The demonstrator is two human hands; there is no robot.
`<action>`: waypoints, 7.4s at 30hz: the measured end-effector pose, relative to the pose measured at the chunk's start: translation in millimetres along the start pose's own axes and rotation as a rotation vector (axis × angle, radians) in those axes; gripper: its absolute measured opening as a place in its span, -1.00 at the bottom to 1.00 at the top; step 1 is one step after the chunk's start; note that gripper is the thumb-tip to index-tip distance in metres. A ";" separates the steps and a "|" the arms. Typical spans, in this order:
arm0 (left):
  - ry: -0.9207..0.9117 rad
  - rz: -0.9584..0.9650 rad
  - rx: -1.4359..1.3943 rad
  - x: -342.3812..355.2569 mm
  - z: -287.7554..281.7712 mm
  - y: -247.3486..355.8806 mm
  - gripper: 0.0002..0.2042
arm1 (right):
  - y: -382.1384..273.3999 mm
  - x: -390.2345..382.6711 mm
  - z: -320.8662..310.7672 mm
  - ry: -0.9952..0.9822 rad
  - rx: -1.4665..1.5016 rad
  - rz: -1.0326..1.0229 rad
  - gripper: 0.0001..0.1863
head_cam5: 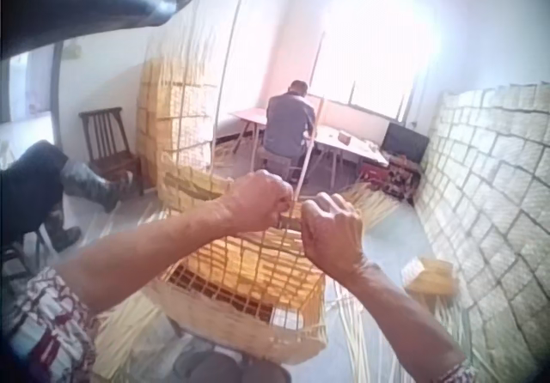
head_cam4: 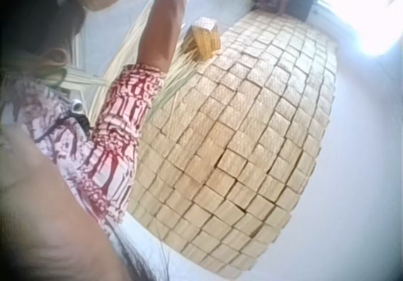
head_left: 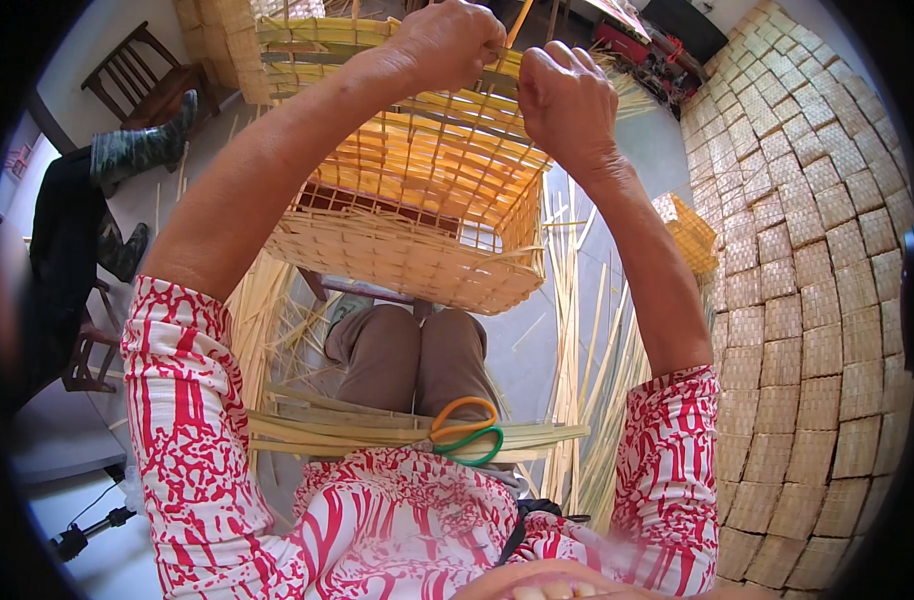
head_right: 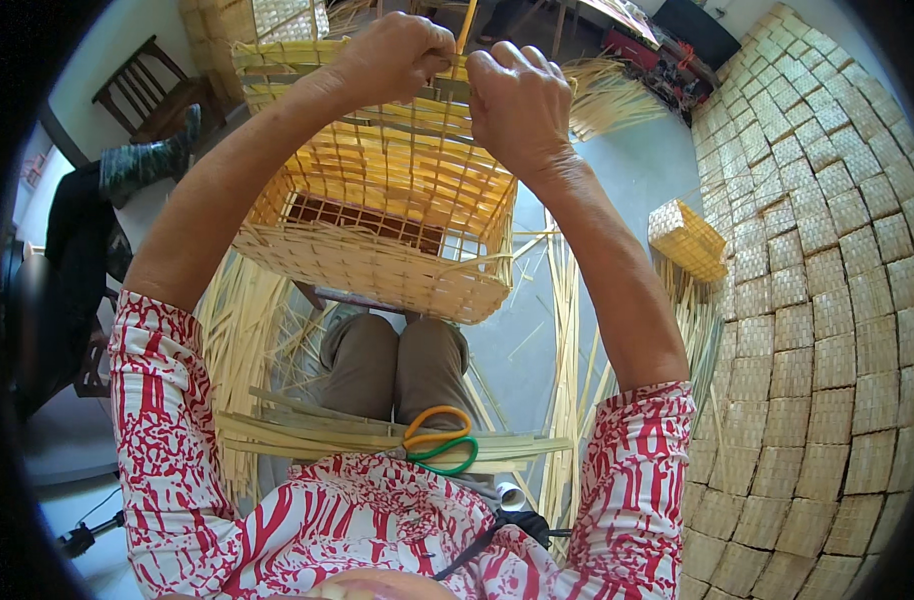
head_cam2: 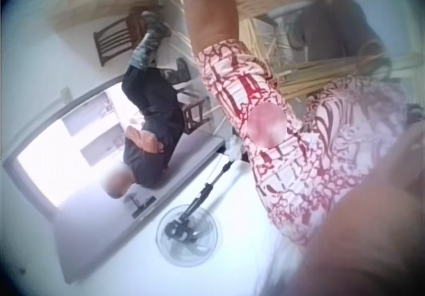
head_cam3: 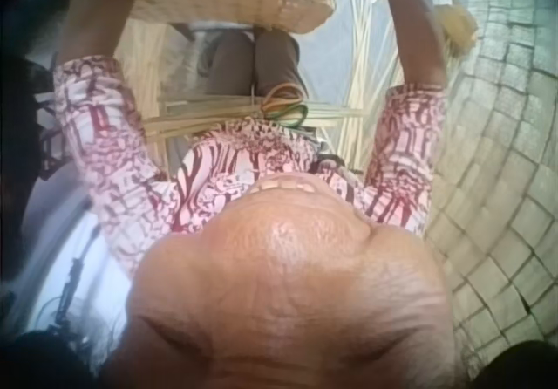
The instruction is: The person weaves a rectangular basket by hand, interlacing thin bamboo strips through a pre-formed frame. The basket is rotated and adjusted frequently to continue the weave pattern around the sides.
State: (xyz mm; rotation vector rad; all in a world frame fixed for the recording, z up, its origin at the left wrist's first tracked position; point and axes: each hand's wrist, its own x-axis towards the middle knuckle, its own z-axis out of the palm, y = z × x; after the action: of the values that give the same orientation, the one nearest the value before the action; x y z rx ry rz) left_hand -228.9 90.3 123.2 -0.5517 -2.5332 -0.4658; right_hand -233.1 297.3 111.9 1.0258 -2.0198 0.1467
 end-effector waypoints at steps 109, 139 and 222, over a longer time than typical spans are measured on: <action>-0.045 0.148 -1.951 -284.1 -98.4 51.5 0.61 | -3.6 59.0 64.3 -0.111 0.730 0.395 -0.48; -0.005 -0.558 -1.652 -353.0 -86.4 71.6 0.48 | -283.6 -8.5 -81.8 -0.245 1.599 0.057 -0.82; -0.056 -0.309 -0.456 -84.7 -91.9 -54.7 -0.89 | -71.0 67.9 18.6 -0.196 0.561 -0.164 -0.82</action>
State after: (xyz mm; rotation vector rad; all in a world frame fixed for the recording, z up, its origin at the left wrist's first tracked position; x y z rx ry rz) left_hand -150.6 -20.0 140.8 -0.3293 -2.5797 -1.1723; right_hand -215.4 200.9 131.7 1.6008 -2.1064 0.5685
